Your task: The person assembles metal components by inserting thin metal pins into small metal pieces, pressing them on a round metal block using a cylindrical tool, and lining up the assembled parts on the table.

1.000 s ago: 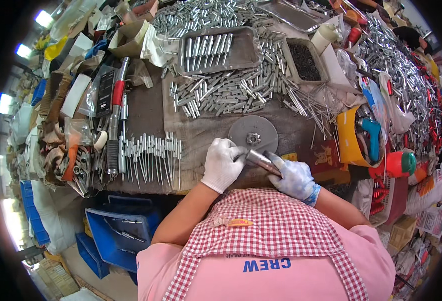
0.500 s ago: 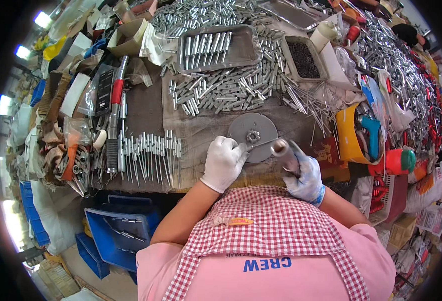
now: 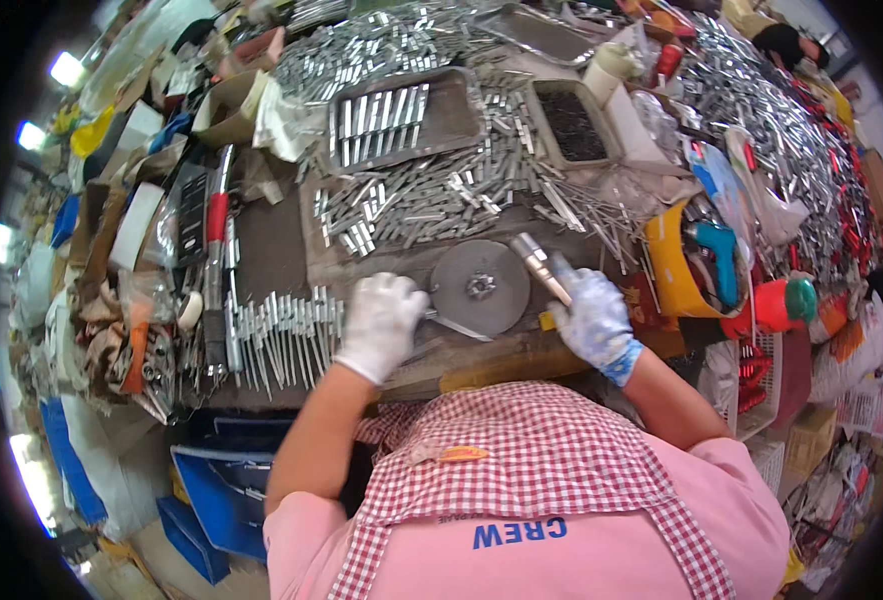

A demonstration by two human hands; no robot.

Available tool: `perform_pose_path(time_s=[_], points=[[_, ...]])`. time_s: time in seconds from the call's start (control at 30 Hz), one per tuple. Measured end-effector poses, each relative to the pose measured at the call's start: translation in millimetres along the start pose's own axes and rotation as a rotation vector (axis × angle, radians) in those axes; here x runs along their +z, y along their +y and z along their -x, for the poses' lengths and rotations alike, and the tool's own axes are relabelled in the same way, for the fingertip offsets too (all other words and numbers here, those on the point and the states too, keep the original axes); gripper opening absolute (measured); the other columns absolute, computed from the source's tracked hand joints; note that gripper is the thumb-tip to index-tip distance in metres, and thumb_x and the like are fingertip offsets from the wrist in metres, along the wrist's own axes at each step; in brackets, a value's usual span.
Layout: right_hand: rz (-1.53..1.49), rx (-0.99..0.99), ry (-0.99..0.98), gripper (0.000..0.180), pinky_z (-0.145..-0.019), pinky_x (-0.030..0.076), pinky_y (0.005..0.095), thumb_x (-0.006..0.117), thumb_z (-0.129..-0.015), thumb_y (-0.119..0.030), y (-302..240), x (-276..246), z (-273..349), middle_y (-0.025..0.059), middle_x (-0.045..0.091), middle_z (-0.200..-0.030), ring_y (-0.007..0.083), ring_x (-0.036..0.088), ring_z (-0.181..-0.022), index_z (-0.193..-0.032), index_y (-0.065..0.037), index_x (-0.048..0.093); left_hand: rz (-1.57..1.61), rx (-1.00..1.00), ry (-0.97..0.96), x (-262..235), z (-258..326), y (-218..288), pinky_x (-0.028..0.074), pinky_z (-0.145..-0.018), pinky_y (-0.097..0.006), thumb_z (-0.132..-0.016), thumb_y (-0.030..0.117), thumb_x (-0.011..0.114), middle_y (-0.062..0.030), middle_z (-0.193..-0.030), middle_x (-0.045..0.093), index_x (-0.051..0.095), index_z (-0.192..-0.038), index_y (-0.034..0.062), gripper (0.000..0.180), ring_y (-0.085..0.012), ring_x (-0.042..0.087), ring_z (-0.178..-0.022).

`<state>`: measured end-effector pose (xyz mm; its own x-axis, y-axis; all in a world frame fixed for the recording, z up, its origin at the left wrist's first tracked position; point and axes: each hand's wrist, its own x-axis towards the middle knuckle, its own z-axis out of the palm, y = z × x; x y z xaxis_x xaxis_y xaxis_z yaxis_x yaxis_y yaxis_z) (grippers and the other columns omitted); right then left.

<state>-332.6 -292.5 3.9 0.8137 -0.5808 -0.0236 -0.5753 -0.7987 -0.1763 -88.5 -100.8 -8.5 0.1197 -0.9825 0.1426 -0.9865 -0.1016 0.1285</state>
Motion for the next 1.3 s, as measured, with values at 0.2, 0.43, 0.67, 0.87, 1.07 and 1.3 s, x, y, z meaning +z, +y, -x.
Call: perform_pose_path(time_s=[0.2,0.43,0.67,0.87,1.07,1.3], points=[[0.112,-0.039,0.001,0.08,-0.11,0.032,0.0543,0.079,-0.073,-0.041,42.4,-34.7,3.7,0.0222,0.039,-0.145,0.0424,0.036,-0.132,-0.144,-0.016,0.051,-0.055,0.018,-0.073,-28.5,38.9,-54.9,0.045,-0.095,-0.045,-0.072,0.004,0.063,-0.0073,-0.097,0.064,0.069,-0.081,0.0108,0.013,-0.0301,0.058,-0.103],[0.06,-0.02,-0.096,0.109,-0.119,0.015,0.0596,0.079,-0.06,-0.067,65.6,-46.6,-4.6,0.0277,0.007,-0.161,0.0503,0.008,-0.147,-0.151,-0.021,0.042,0.132,-0.168,0.215,-8.9,45.1,-43.6,0.045,-0.093,-0.046,-0.072,0.008,0.071,-0.0088,-0.102,0.063,0.068,-0.094,0.0081,0.022,-0.0329,0.058,-0.105],[0.214,-0.353,0.111,0.008,-0.084,0.046,0.0429,0.069,-0.078,-0.019,81.0,-22.9,-8.1,0.0032,0.059,-0.101,0.0272,0.055,-0.1,-0.083,-0.016,0.075,0.01,-0.209,0.269,-1.1,48.0,-45.9,0.047,-0.084,-0.045,-0.074,0.016,0.074,-0.0083,-0.094,0.062,0.068,-0.093,0.0096,0.021,-0.0304,0.059,-0.094],[0.456,-0.5,-0.087,0.011,-0.082,0.046,0.0376,0.065,-0.075,-0.015,73.9,-26.6,-33.5,0.0037,0.061,-0.099,0.0251,0.056,-0.1,-0.08,-0.017,0.075,0.011,-0.279,0.198,6.7,44.6,-52.5,0.048,-0.083,-0.043,-0.074,0.018,0.075,-0.0093,-0.091,0.062,0.069,-0.09,0.009,0.019,-0.0311,0.059,-0.093],[0.086,-0.57,0.135,0.013,-0.086,0.049,0.0388,0.069,-0.077,-0.008,66.2,-28.9,-41.4,0.0055,0.064,-0.101,0.0278,0.06,-0.101,-0.09,-0.01,0.068,0.192,-0.682,0.358,-7.6,4.2,-92.8,0.05,-0.087,-0.044,-0.081,0.026,0.076,-0.0167,-0.101,0.068,0.065,-0.107,0.0011,0.037,-0.0362,0.063,-0.097],[-0.633,-0.323,0.356,0.019,-0.074,0.054,0.0359,0.065,-0.083,0.004,35.6,-33.7,-24.3,0.014,0.068,-0.091,0.0321,0.068,-0.082,-0.101,-0.003,0.065,0.349,-1.011,0.33,17.6,-36.4,-135.2,0.052,-0.089,-0.041,-0.083,0.024,0.07,-0.0247,-0.1,0.071,0.066,-0.107,-0.0044,0.038,-0.0357,0.069,-0.097]])
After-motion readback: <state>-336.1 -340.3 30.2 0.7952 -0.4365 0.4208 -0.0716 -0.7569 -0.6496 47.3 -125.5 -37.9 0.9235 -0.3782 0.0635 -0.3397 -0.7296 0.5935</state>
